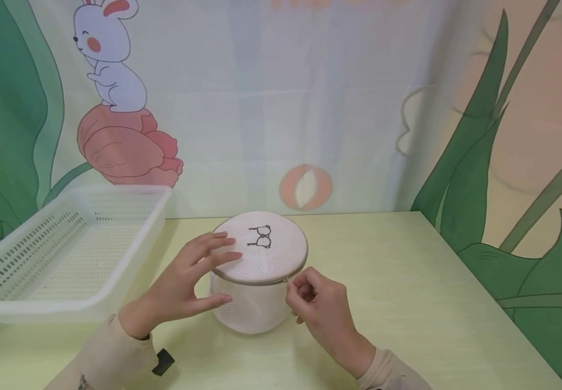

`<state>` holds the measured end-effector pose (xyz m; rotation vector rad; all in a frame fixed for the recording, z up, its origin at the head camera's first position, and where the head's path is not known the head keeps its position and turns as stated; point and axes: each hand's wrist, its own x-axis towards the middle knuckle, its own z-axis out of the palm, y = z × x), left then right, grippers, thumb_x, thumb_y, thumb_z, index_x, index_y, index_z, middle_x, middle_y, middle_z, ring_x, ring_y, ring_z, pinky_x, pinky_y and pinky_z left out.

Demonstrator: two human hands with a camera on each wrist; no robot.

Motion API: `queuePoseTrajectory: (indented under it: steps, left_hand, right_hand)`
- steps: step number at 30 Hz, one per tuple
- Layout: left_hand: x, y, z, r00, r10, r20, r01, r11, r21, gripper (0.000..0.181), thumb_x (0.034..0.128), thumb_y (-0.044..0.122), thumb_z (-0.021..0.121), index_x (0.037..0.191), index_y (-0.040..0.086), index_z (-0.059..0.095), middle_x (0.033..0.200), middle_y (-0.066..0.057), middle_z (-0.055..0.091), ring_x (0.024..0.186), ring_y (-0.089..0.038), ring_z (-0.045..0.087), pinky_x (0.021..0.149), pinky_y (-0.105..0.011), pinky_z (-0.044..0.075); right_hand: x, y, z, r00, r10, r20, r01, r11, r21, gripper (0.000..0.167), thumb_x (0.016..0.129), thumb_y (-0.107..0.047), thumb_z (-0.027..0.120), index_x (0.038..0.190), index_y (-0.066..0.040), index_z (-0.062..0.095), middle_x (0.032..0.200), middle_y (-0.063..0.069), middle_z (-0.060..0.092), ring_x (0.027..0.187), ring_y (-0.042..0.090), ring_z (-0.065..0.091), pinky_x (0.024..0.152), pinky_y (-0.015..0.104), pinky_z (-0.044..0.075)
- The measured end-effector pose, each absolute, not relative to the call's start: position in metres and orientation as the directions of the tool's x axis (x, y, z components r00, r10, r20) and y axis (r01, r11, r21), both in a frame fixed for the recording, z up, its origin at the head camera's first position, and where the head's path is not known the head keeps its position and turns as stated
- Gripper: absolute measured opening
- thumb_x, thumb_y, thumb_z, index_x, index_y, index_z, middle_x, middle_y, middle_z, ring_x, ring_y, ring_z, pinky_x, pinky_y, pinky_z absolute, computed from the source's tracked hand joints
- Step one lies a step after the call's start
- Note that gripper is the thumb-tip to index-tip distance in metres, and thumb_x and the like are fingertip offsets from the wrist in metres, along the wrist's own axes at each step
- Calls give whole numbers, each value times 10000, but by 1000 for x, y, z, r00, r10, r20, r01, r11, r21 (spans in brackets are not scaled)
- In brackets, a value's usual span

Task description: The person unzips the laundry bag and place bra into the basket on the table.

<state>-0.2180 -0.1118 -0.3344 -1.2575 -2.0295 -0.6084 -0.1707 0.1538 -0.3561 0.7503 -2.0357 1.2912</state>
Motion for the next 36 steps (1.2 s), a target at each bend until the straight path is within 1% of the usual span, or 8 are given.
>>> queuePoseTrajectory:
  steps: [4,7,11,13,18,26,33,36]
  left_hand:
    - [-214,-107,-332,-294,595,748,907,420,23,555,801,446,740,1242,150,579,1301,-118,543,1263,-323,468,1044,-524,370]
    - [-210,-102,-330,-269,598,755,911,413,-2,593,741,386,797,1238,149,579,1290,-118,548,1245,-312,483,1026,-516,388]
    - [-204,-94,-328,-234,598,766,916,400,-33,623,678,319,841,1220,143,589,1268,-115,556,1227,-294,494,1024,-476,396]
    - [-203,-91,-328,-216,592,776,919,392,-44,611,674,299,844,1206,131,595,1250,-113,564,1211,-285,504,1025,-453,397]
    - [-199,-82,-331,-176,559,810,920,386,-67,564,678,252,836,1164,94,600,1193,-108,586,1147,-274,546,991,-426,427]
    - [-196,-68,-337,-145,514,845,914,396,-84,482,680,182,831,1105,88,625,1129,-92,611,1103,-262,575,955,-420,453]
    - [-195,-57,-343,-127,475,871,901,422,-98,340,793,220,766,1074,76,640,1093,-78,625,1081,-250,586,961,-388,461]
    - [-195,-54,-346,-128,457,880,899,427,-91,304,822,232,739,1059,72,637,1088,-79,622,1070,-248,585,956,-383,461]
  right_hand:
    - [-170,153,-356,-654,-139,743,-731,368,-575,244,764,156,640,746,-78,573,591,-46,600,442,-5,521,378,157,445]
    - [-170,153,-356,-650,-139,747,-735,365,-572,242,766,154,640,748,-78,575,592,-42,603,441,-5,524,376,156,444]
    - [-170,153,-357,-638,-142,757,-745,360,-561,241,764,157,638,748,-75,573,589,-37,605,439,-5,524,375,153,442]
    - [-170,153,-357,-637,-141,758,-746,360,-560,242,762,158,638,748,-74,572,587,-36,604,437,-5,523,374,152,441]
    - [-170,152,-357,-646,-139,751,-741,350,-573,233,768,151,645,753,-72,580,583,-23,606,427,14,525,369,158,440]
    - [-169,152,-357,-636,-156,756,-755,332,-566,215,773,146,652,767,-60,589,586,2,611,423,46,526,370,158,438]
    - [-168,149,-356,-611,-171,773,-774,331,-539,214,770,145,653,778,-61,595,589,8,613,430,30,512,367,143,417]
    - [-167,149,-357,-606,-171,777,-777,337,-532,215,769,141,654,778,-66,595,593,3,614,431,23,509,365,140,411]
